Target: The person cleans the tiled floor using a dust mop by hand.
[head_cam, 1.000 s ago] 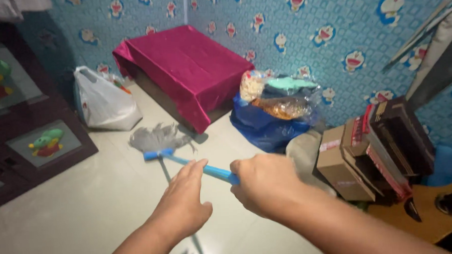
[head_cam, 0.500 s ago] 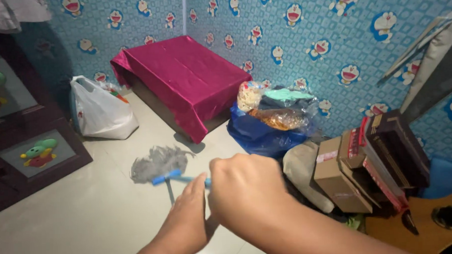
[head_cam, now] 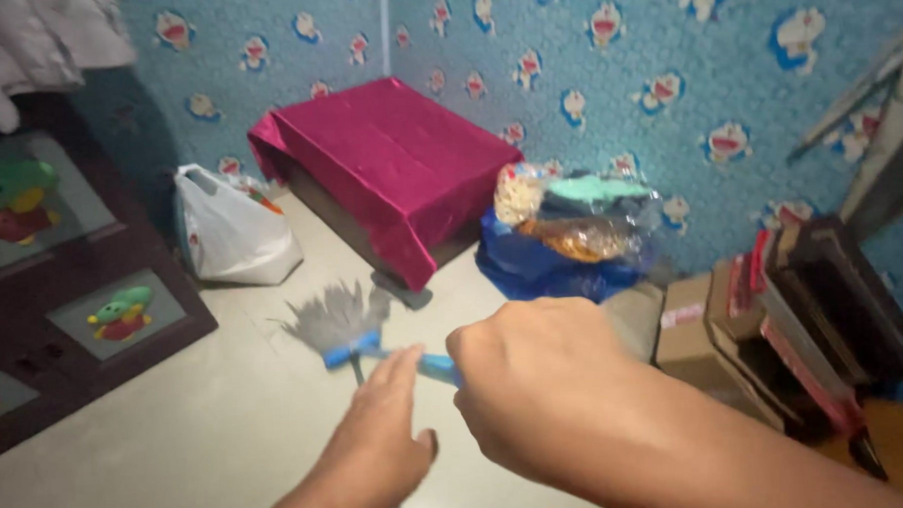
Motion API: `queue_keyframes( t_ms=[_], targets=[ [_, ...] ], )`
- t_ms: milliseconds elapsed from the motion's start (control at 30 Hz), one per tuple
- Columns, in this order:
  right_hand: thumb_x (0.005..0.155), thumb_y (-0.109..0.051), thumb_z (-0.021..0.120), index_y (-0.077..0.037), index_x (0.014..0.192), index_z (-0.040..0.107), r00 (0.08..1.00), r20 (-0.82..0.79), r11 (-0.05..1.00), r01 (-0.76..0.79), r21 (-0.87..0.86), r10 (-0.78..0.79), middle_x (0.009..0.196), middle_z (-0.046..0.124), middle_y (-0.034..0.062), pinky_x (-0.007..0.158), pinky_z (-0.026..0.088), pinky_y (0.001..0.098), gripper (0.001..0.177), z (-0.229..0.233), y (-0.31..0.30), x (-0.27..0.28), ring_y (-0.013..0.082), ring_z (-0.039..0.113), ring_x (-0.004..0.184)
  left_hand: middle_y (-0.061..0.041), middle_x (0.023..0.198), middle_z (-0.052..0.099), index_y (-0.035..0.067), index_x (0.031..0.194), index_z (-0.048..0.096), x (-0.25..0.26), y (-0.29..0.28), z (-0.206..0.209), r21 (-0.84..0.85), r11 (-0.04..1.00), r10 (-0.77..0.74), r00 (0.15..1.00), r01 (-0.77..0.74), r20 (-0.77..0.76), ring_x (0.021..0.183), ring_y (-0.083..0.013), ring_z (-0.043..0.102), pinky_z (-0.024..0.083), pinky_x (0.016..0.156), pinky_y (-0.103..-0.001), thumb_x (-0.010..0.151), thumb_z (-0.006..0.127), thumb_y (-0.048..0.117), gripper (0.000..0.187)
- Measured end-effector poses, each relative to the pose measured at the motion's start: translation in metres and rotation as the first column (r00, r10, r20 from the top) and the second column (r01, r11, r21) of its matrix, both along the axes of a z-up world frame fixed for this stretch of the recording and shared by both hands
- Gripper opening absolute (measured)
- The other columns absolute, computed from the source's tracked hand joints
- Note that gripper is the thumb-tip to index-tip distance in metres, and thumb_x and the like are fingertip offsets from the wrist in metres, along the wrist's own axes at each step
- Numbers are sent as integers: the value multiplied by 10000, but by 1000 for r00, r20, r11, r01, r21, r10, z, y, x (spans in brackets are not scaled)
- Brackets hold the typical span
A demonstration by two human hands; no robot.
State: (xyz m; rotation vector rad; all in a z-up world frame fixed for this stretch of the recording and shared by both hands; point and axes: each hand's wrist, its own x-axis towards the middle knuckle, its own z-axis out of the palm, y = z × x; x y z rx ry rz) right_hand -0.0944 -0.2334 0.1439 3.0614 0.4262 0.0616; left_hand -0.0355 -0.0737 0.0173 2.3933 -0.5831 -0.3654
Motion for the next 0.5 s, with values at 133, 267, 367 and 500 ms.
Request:
queue_keyframes(
  t_ms=[133, 267, 367, 500],
  targets=[
    [658, -167, 732, -84, 843, 702, 997, 73, 995, -6, 98, -1, 700, 699, 178, 588, 559, 502, 204, 5, 21, 10, 377, 705, 612, -150, 1667, 247, 138, 1577, 270, 6, 2, -2, 24, 999, -40, 998, 41, -54, 1512, -325, 227, 258, 1201, -410, 835, 747, 135, 882],
    [661, -255, 781, -69, 862, 691, 997, 61, 993, 37, 112, -44, 696, 697, 170, 618, 563, 487, 288, -43, 28, 29, 368, 710, 678, -132, 1654, 284, 156, 1586, 274, 13, 11, -1, 22, 999, 25, 998, -24, -63, 1507, -300, 263, 272, 1207, -399, 827, 745, 175, 894],
    [697, -196, 763, -46, 982, 683, 984, 155, 984, 57, 166, -84, 690, 707, 157, 583, 555, 489, 332, -103, 28, 55, 362, 709, 640, -139, 1659, 266, 139, 1590, 252, 19, 21, 7, 39, 999, 16, 998, -14, -55, 1512, -301, 241, 241, 1214, -404, 825, 736, 173, 905],
    [825, -269, 727, -136, 1102, 657, 972, -124, 971, 212, 108, -199, 745, 719, 104, 620, 551, 514, 315, -159, 5, 42, 354, 717, 701, -158, 1645, 228, 138, 1601, 239, 20, 42, 12, 110, 994, 3, 994, 9, -109, 1521, -315, 222, 222, 1226, -413, 835, 695, 142, 892]
  ],
)
